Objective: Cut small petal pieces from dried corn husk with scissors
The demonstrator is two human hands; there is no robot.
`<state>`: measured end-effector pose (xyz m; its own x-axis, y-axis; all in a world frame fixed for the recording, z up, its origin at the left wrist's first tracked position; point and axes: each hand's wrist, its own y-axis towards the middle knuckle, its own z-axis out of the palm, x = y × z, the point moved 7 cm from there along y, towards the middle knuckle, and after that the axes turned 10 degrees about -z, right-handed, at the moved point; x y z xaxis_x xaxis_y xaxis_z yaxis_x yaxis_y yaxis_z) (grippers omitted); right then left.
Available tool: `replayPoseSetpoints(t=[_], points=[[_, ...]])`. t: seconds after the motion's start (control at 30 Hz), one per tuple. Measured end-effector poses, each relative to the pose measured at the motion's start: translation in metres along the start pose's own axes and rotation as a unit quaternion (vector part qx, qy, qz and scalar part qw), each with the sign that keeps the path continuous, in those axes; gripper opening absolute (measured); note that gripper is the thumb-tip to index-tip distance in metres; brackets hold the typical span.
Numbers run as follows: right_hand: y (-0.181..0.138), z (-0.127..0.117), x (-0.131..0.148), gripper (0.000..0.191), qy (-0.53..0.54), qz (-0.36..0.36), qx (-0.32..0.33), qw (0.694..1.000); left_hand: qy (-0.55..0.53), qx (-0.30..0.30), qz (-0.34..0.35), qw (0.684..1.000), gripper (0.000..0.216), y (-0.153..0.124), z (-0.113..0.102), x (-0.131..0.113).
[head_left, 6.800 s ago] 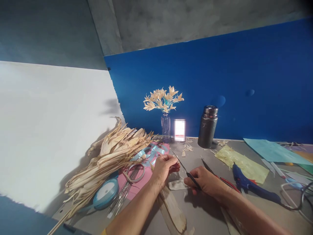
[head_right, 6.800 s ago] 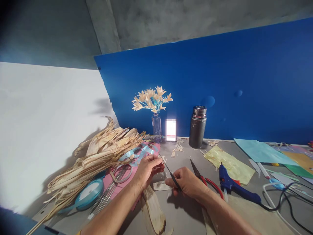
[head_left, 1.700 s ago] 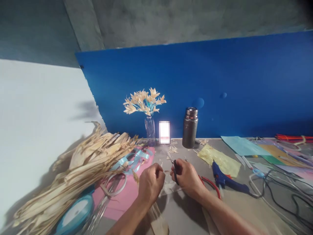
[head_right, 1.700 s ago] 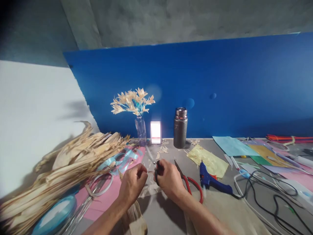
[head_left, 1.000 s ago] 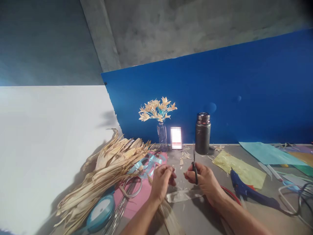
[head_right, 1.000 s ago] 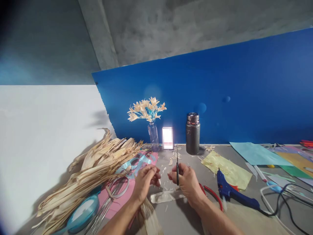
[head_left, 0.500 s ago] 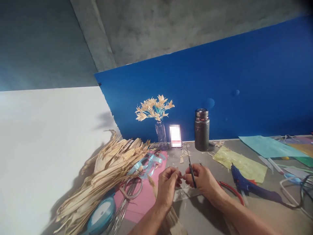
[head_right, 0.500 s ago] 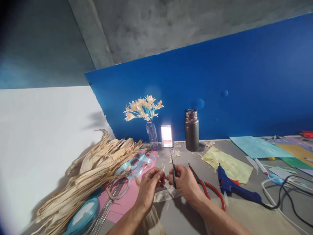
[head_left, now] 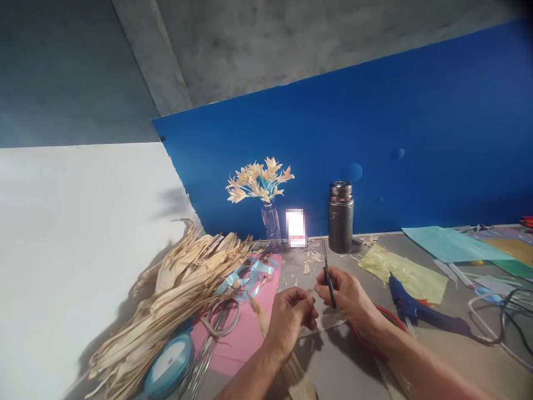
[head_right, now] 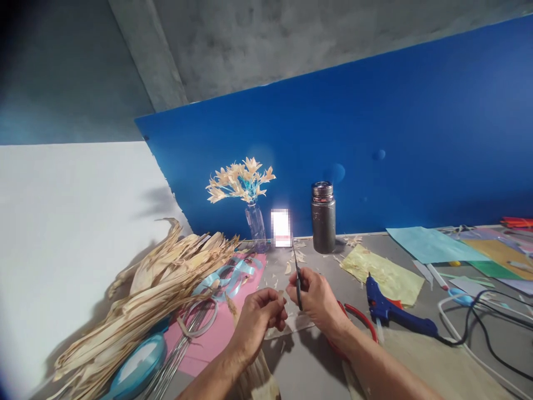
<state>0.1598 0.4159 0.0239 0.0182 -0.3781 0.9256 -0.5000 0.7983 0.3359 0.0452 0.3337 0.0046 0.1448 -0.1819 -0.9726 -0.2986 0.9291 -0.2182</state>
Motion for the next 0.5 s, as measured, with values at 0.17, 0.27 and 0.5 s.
replayPoseSetpoints(t=[0.17, 0.27, 0.5], points=[[-0.0011, 0.0081, 0.0043, 0.018, -0.011, -0.031, 0.065, 0.997, 0.068, -0.02, 0.015, 0.997, 0.02, -0.0008, -0.0006, -0.0032], [-0.0015, 0.007, 0.0022, 0.014, 0.002, -0.013, 0.045, 0.999, 0.046, -0.006, 0.003, 0.999, 0.02, 0.0001, -0.002, -0.001], [-0.0059, 0.0067, -0.0002, 0.023, 0.145, 0.089, -0.017, 0.985, -0.024, 0.02, 0.014, 0.999, 0.026, 0.0012, -0.0045, 0.0007]])
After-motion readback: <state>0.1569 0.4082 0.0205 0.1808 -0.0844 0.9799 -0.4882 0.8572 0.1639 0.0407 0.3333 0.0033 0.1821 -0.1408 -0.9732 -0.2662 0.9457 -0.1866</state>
